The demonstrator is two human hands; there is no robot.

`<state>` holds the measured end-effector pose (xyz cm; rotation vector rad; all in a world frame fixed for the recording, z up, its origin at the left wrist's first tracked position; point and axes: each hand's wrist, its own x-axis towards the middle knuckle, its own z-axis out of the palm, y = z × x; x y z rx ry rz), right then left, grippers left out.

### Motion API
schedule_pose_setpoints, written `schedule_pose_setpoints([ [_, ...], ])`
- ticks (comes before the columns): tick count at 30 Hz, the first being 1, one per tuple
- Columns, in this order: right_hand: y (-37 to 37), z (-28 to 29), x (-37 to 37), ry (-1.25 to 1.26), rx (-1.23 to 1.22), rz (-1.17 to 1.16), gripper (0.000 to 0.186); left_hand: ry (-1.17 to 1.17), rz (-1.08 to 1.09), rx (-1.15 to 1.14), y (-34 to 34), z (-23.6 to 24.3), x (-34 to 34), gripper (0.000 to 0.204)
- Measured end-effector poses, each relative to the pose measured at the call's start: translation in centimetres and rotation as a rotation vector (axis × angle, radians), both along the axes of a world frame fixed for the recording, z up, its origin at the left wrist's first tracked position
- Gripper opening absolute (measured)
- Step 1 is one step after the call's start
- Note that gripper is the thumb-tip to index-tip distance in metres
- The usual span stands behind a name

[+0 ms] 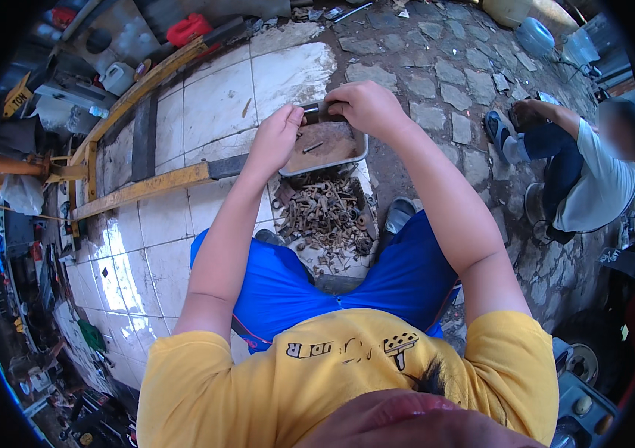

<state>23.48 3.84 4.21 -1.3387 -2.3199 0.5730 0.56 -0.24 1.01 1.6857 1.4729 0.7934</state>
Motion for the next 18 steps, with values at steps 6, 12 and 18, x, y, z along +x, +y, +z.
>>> schedule_pose_setpoints([
  [6,-0.4,-0.7,-0.2,0.128,0.002,0.000,0.023,-0.089,-0.013,-0.022,0.3,-0.5,-0.1,0.040],
  [12,2.1,-1.8,2.4,0.406,-0.140,-0.205,0.027,-0.407,0.050,-0.223,0.6,0.6,-0.4,0.039],
  [18,1.5,-1.1,2.4,1.154,-0.761,-0.357,0.036,-0.707,0.106,-0.249,0.6,1.1,-1.6,0.036],
])
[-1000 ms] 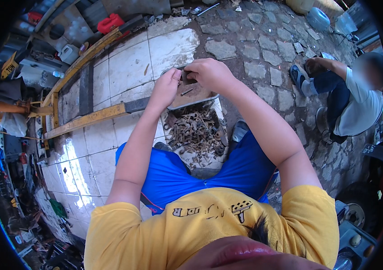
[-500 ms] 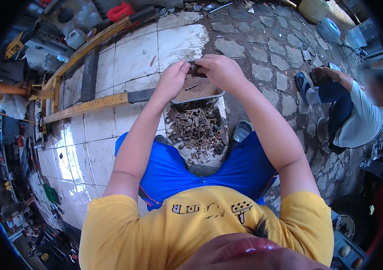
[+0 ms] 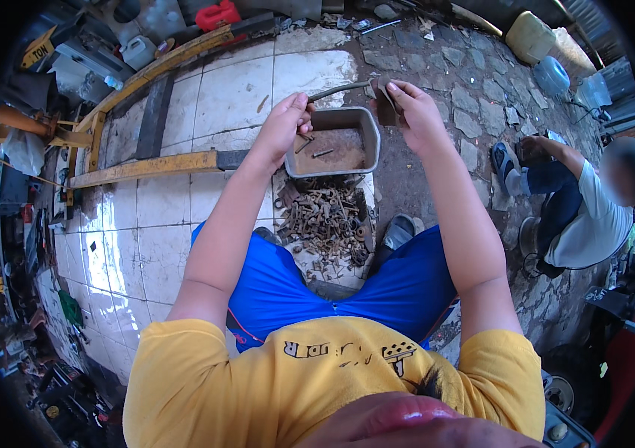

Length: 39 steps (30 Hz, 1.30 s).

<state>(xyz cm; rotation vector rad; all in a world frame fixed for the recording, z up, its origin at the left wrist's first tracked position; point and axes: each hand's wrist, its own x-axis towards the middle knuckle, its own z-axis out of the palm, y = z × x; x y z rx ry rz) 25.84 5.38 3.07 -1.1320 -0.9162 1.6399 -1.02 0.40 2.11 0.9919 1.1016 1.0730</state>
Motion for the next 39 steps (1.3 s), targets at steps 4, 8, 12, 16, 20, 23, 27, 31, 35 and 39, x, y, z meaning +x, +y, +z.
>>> schedule_pose_setpoints([
  [4,-1.0,0.0,-2.1,0.381,-0.143,0.049,0.045,0.031,-0.018,0.003,0.0,-0.5,0.5,0.038],
  [8,-2.0,0.8,-4.0,0.507,-0.158,0.105,0.050,0.044,0.000,-0.001,0.2,-0.7,0.7,0.039],
  [12,-1.8,0.2,-4.0,0.493,-0.158,0.009,0.055,0.000,-0.030,-0.010,0.3,-1.6,1.1,0.038],
  [16,-2.8,1.1,-4.1,0.599,-0.131,0.028,0.056,-0.002,-0.056,-0.051,-0.3,-1.7,1.9,0.038],
  [20,-2.7,0.5,-4.7,0.636,-0.111,0.016,0.055,-0.068,-0.041,-0.160,-1.0,-1.6,3.3,0.037],
  [23,-3.0,0.4,-5.3,0.602,-0.142,-0.011,0.058,-0.165,-0.051,-0.283,-2.0,-2.2,4.4,0.036],
  [27,-2.2,-0.2,-4.9,0.677,-0.042,-0.035,0.060,-0.322,-0.087,-0.404,-2.9,-3.6,5.3,0.035],
  [31,-2.9,-0.3,-5.4,0.615,-0.100,-0.011,0.062,-0.463,-0.060,-0.470,-3.4,-4.5,5.5,0.035],
  [35,-3.4,1.0,-5.1,0.516,-0.182,0.028,0.065,-0.501,-0.063,-0.484,-3.2,-4.5,5.7,0.036],
  [39,-2.5,0.1,-5.2,0.543,-0.116,0.062,0.069,-0.588,-0.111,-0.531,-3.3,-4.7,5.7,0.036],
])
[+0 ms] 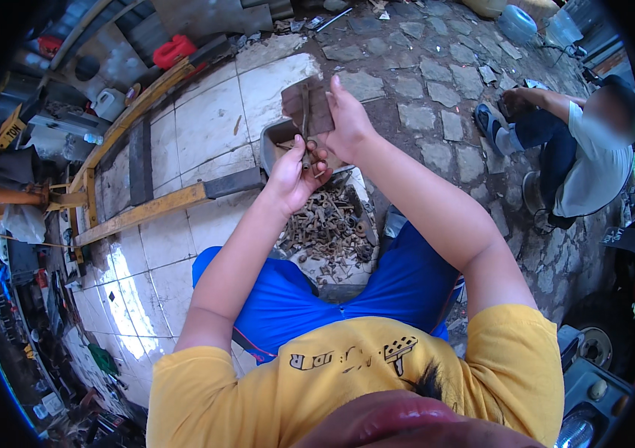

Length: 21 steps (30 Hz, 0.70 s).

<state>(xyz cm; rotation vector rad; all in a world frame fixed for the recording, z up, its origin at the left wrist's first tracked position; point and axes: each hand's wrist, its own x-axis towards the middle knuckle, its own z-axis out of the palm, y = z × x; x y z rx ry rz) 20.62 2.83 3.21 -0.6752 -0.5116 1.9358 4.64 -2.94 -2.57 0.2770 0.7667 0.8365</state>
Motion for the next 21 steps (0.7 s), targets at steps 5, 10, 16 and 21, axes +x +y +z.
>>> schedule_pose_setpoints([
  [5,-0.6,-0.2,0.0,-0.165,-0.060,0.202,0.075,-0.099,0.003,-0.016,0.1,-0.5,-0.4,0.037],
  [10,0.0,-0.5,-0.1,-0.032,0.043,0.063,0.076,-0.146,0.006,-0.009,0.1,-0.2,-0.2,0.037],
  [16,0.1,-0.2,-0.2,-0.017,0.037,0.007,0.066,-0.136,0.026,-0.042,0.1,0.2,-0.2,0.038],
  [21,0.4,-0.1,0.2,-0.026,0.032,0.036,0.064,-0.204,0.009,-0.015,0.3,-0.4,-0.7,0.038],
])
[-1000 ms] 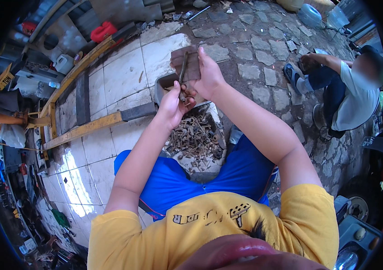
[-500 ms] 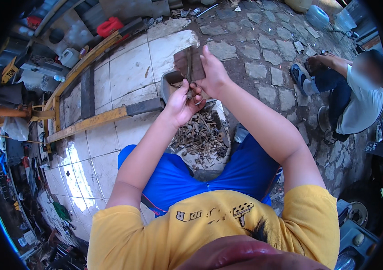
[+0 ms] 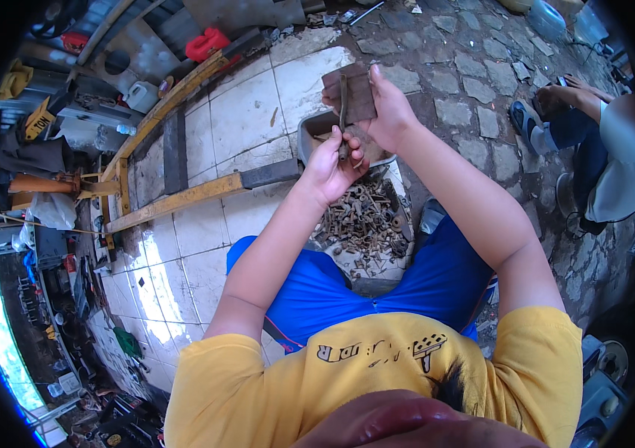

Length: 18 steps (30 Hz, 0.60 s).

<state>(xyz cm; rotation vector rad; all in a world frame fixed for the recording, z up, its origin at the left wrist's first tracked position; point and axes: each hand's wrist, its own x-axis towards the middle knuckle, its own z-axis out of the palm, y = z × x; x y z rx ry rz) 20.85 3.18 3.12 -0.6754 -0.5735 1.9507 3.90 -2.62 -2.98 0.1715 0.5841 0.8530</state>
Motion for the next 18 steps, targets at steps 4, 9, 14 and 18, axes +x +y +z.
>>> schedule_pose_setpoints([
  [4,1.0,-0.6,0.8,0.015,0.007,0.024,0.058,0.040,0.006,0.070,0.4,-0.4,-0.8,0.036],
  [9,0.3,0.7,1.3,0.016,-0.085,0.030,0.056,0.609,0.121,0.261,1.1,1.6,-0.7,0.033],
  [14,0.5,0.9,1.8,0.028,-0.043,0.048,0.054,1.091,0.182,0.704,2.1,2.4,-1.4,0.034],
  [18,1.1,-0.6,2.4,-0.073,0.079,-0.033,0.042,1.424,0.147,0.828,1.7,5.0,-1.8,0.036],
])
